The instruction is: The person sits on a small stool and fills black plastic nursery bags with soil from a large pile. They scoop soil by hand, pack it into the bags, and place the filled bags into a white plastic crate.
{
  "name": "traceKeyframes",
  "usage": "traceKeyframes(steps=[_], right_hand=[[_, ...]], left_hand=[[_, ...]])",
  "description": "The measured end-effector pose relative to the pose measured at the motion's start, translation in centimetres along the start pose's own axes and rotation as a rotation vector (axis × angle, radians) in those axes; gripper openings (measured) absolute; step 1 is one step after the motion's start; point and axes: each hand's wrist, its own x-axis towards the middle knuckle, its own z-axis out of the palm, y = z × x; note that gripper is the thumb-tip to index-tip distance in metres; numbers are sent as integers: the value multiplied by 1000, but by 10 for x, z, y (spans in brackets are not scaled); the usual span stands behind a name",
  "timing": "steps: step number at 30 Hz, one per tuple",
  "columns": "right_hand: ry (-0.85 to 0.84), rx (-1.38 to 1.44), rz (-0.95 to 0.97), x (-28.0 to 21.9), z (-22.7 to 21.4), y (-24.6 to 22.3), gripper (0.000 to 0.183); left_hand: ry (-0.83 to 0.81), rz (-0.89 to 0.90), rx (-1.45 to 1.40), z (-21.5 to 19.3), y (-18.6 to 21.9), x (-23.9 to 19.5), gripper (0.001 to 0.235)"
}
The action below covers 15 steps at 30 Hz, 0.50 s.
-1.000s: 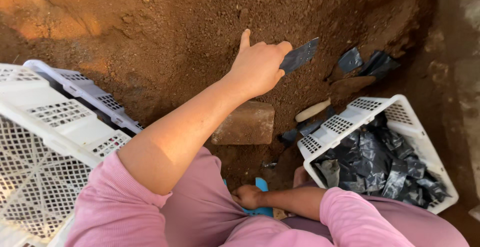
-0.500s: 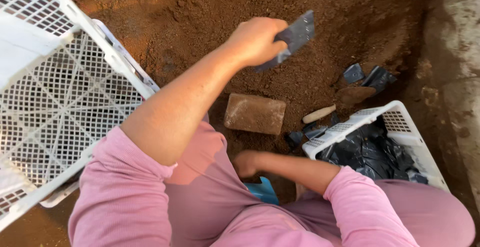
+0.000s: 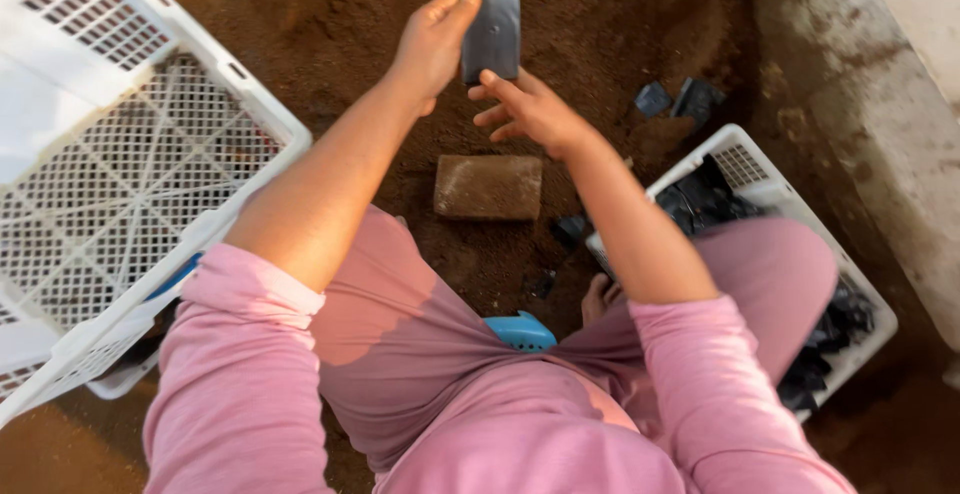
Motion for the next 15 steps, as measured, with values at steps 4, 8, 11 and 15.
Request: traceKeyframes(steps=[4, 8, 11, 15], right_hand=[[144, -468, -205, -59, -92, -16, 59], [447, -613, -318, -193, -221, 31, 47], [780, -279, 21, -305, -288, 116, 48], [1292, -681, 248, -422, -309, 278, 50]], left_hand=[[-66, 118, 132, -7, -4, -6, 33], [-155, 139, 218, 13, -11, 8, 29], [-212, 133, 323, 54, -31, 37, 28], [-278, -78, 399, 164, -120, 94, 28]])
